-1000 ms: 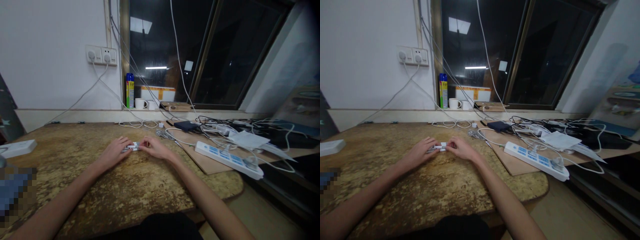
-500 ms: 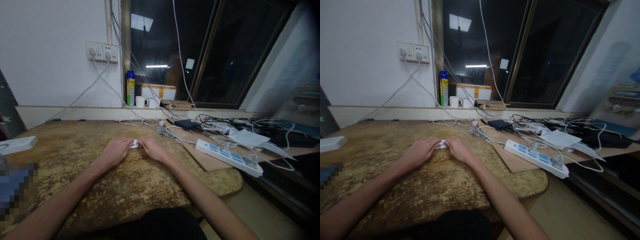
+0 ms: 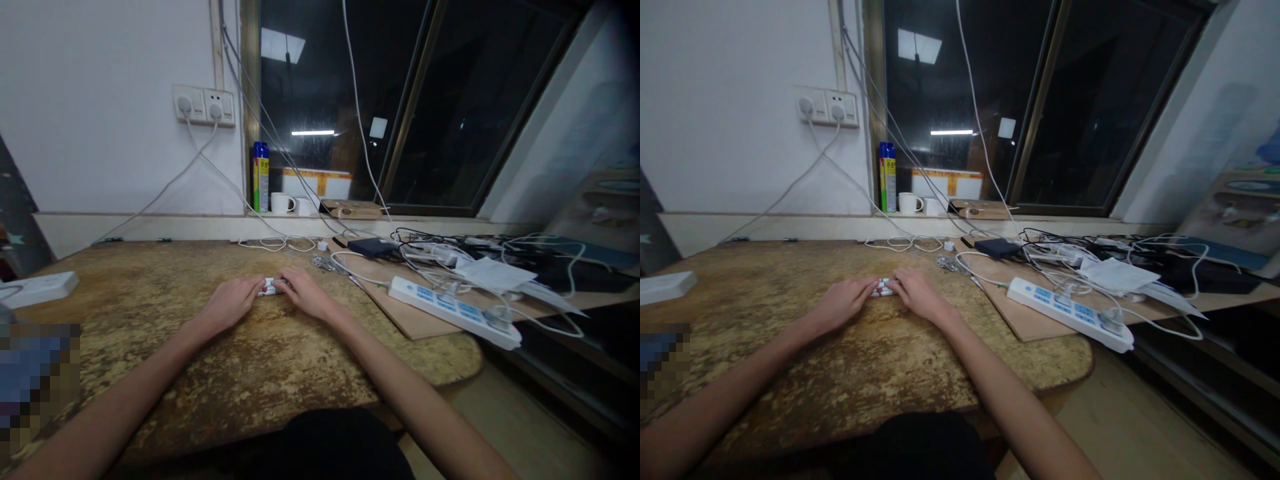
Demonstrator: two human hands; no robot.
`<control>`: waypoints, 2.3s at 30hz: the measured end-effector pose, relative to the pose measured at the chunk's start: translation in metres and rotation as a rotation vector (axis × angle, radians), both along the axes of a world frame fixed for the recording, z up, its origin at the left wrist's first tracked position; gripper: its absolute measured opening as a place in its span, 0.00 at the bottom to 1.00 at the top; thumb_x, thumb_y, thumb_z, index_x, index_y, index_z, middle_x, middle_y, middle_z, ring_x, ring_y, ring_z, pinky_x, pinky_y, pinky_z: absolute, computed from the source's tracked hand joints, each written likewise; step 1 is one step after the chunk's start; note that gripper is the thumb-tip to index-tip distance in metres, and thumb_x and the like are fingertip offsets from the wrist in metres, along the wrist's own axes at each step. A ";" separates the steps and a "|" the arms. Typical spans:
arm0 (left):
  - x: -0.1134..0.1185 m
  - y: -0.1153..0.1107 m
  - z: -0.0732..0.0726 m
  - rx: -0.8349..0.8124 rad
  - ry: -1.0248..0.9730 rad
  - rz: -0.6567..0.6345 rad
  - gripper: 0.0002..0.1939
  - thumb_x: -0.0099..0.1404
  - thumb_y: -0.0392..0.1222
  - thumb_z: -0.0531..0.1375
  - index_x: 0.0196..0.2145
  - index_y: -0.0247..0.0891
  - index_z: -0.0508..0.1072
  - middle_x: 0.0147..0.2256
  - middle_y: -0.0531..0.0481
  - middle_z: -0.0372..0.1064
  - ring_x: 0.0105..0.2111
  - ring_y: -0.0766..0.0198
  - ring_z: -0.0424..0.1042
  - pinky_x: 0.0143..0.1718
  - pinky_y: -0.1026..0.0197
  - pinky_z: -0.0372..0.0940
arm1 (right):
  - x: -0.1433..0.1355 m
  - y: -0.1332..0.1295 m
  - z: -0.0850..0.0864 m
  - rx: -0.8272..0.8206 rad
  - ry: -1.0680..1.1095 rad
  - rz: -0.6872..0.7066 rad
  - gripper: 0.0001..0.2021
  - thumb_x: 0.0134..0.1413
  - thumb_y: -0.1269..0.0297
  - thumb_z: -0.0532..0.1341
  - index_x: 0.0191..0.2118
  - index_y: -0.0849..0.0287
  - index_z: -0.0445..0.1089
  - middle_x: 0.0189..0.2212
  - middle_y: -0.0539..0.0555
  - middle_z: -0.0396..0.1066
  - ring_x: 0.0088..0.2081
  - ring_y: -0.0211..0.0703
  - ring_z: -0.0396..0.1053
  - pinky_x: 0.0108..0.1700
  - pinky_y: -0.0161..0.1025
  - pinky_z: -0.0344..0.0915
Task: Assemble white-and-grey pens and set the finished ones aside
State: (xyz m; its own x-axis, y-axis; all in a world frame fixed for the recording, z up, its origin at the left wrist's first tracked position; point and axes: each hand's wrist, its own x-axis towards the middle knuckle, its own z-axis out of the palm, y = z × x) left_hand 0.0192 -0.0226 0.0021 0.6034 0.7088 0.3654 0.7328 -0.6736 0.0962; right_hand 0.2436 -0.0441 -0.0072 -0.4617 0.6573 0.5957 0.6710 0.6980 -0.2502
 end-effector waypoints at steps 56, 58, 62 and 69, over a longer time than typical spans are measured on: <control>-0.004 -0.002 0.010 -0.137 -0.369 -0.245 0.19 0.78 0.49 0.48 0.56 0.43 0.74 0.56 0.46 0.75 0.55 0.54 0.72 0.59 0.52 0.62 | 0.009 0.012 0.006 -0.380 0.677 0.090 0.10 0.56 0.62 0.64 0.41 0.59 0.78 0.39 0.55 0.78 0.39 0.42 0.72 0.42 0.38 0.68; -0.004 0.000 0.010 -0.115 -0.371 -0.225 0.19 0.77 0.50 0.49 0.54 0.43 0.75 0.54 0.46 0.75 0.54 0.54 0.73 0.58 0.52 0.63 | 0.011 0.012 0.007 -0.393 0.703 0.067 0.10 0.55 0.62 0.64 0.41 0.59 0.78 0.38 0.54 0.78 0.38 0.42 0.72 0.43 0.38 0.68; -0.007 0.003 0.009 -0.087 -0.370 -0.190 0.19 0.76 0.51 0.51 0.52 0.42 0.76 0.52 0.45 0.76 0.52 0.53 0.73 0.57 0.51 0.64 | 0.015 0.016 0.006 -0.444 0.802 0.043 0.10 0.54 0.62 0.63 0.40 0.58 0.77 0.32 0.51 0.77 0.35 0.41 0.72 0.43 0.38 0.68; -0.009 0.008 0.007 -0.055 -0.386 -0.189 0.17 0.76 0.50 0.52 0.51 0.41 0.76 0.50 0.45 0.75 0.51 0.53 0.72 0.57 0.51 0.63 | 0.020 0.025 0.001 -0.368 0.794 -0.070 0.09 0.55 0.67 0.60 0.37 0.59 0.78 0.34 0.54 0.78 0.39 0.43 0.74 0.47 0.40 0.68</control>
